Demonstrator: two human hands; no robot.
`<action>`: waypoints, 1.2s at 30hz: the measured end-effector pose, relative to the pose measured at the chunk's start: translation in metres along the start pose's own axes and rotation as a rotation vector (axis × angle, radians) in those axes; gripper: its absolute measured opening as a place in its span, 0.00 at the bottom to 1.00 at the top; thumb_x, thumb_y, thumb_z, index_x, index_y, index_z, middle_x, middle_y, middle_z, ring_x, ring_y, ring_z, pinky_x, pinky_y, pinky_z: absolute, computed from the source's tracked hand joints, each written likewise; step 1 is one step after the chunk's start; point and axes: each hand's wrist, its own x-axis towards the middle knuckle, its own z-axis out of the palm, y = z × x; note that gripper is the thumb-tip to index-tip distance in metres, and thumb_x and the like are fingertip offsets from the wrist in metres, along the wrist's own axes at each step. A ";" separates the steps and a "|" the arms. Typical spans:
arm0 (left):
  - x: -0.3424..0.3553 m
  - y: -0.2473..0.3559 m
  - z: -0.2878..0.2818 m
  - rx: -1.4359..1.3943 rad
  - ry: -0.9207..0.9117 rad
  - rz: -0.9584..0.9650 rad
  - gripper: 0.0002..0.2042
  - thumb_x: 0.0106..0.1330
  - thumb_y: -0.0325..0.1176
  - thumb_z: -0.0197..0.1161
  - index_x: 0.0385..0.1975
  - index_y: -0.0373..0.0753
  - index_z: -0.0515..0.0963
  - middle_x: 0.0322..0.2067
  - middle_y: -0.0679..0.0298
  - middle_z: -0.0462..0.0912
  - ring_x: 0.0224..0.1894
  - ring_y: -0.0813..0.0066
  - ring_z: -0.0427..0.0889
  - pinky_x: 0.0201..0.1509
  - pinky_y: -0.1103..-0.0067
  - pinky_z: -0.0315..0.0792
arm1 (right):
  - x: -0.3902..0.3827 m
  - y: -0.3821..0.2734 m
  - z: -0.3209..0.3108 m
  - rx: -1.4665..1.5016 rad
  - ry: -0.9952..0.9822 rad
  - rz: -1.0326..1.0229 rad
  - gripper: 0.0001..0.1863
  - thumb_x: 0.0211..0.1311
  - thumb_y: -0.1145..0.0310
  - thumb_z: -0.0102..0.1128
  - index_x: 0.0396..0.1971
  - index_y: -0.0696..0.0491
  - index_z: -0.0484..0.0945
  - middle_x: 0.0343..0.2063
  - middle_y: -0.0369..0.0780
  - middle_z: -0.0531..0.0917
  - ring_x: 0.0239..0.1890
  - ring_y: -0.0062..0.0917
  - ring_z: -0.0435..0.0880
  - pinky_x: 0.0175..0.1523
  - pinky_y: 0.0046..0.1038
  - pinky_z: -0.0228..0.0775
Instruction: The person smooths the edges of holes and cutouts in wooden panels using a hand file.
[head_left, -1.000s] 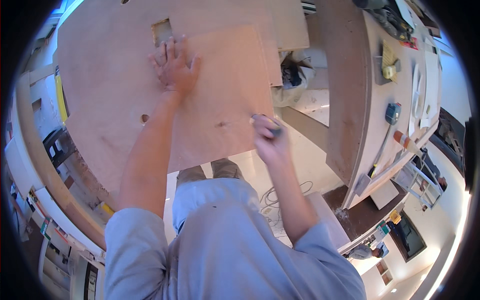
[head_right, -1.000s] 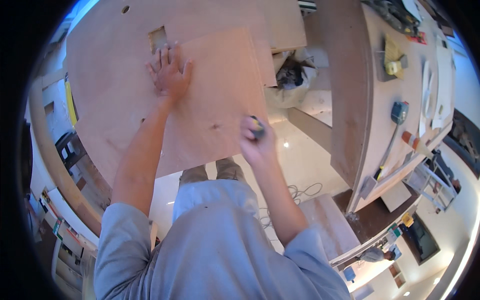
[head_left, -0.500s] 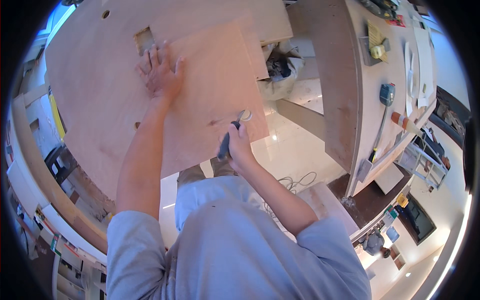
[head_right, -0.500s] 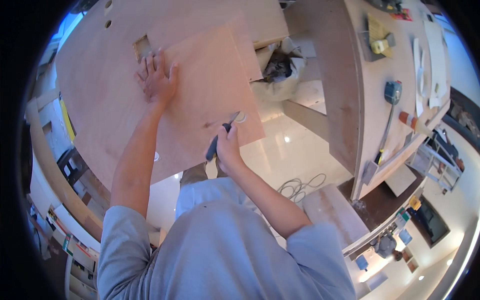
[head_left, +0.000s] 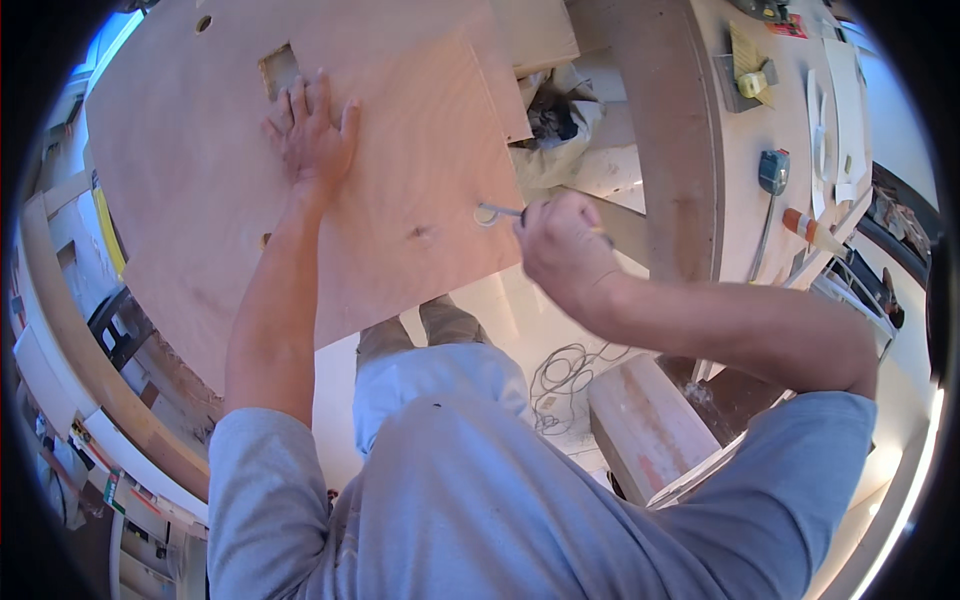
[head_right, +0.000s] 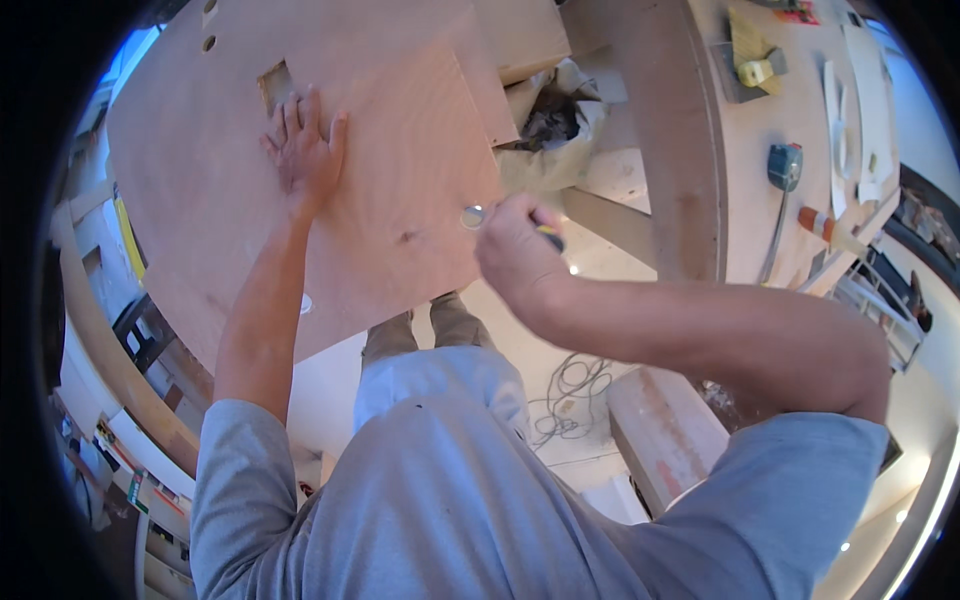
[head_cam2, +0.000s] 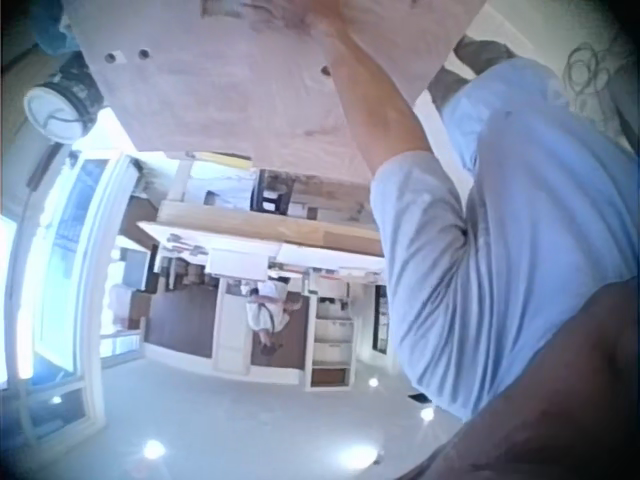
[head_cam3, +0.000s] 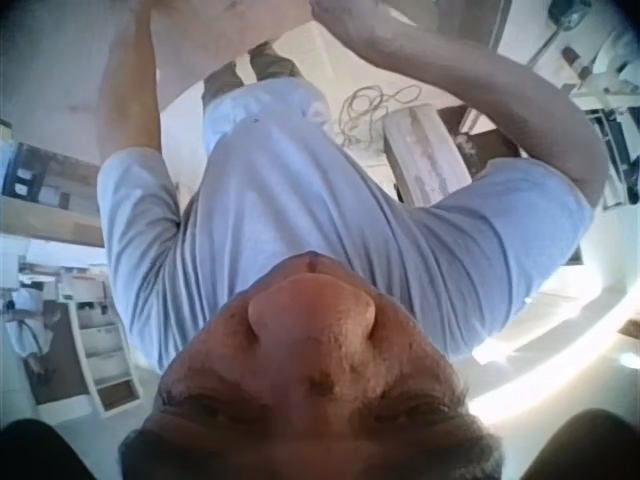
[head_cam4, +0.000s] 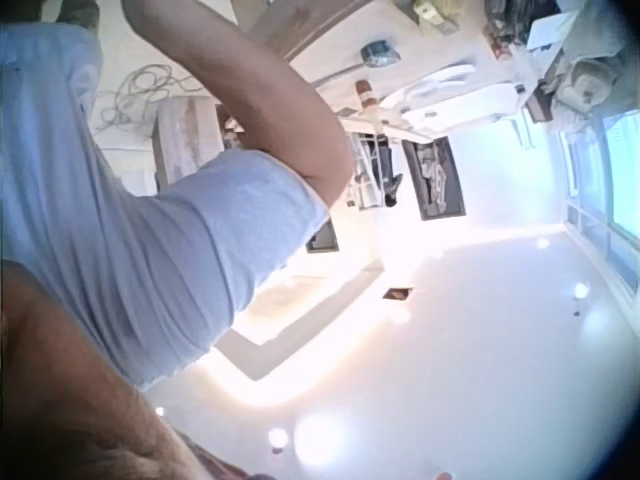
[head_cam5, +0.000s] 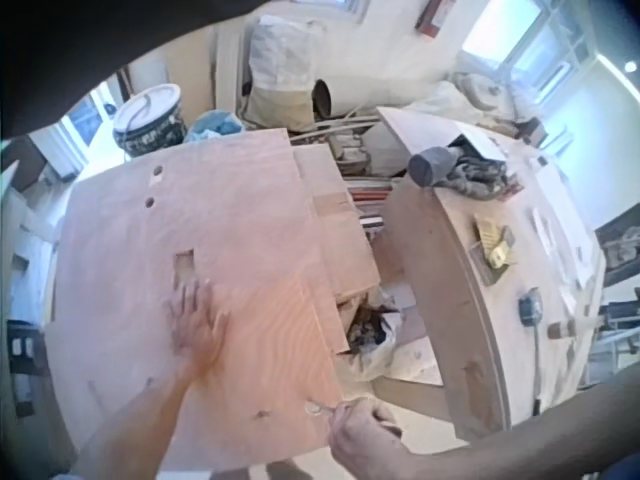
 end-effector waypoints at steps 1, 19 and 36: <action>0.000 0.000 0.000 -0.031 0.001 0.000 0.32 0.59 0.59 0.49 0.63 0.54 0.58 0.64 0.59 0.56 0.68 0.58 0.48 0.66 0.48 0.34 | 0.001 -0.001 0.008 0.001 0.001 -0.010 0.10 0.54 0.69 0.54 0.36 0.53 0.78 0.20 0.37 0.76 0.24 0.30 0.76 0.17 0.32 0.58; 0.000 0.004 0.006 0.024 -0.012 0.021 0.31 0.62 0.57 0.46 0.64 0.53 0.56 0.63 0.59 0.57 0.68 0.59 0.48 0.66 0.49 0.37 | 0.078 -0.043 0.059 0.592 -0.196 0.282 0.18 0.51 0.71 0.57 0.45 0.52 0.73 0.28 0.30 0.81 0.30 0.25 0.81 0.21 0.32 0.67; -0.001 0.003 -0.002 0.016 0.008 0.001 0.31 0.61 0.58 0.46 0.64 0.54 0.56 0.64 0.59 0.55 0.68 0.58 0.47 0.67 0.51 0.33 | -0.006 -0.008 0.053 1.472 -0.303 0.229 0.22 0.61 0.66 0.42 0.56 0.49 0.66 0.26 0.43 0.79 0.18 0.30 0.77 0.26 0.33 0.69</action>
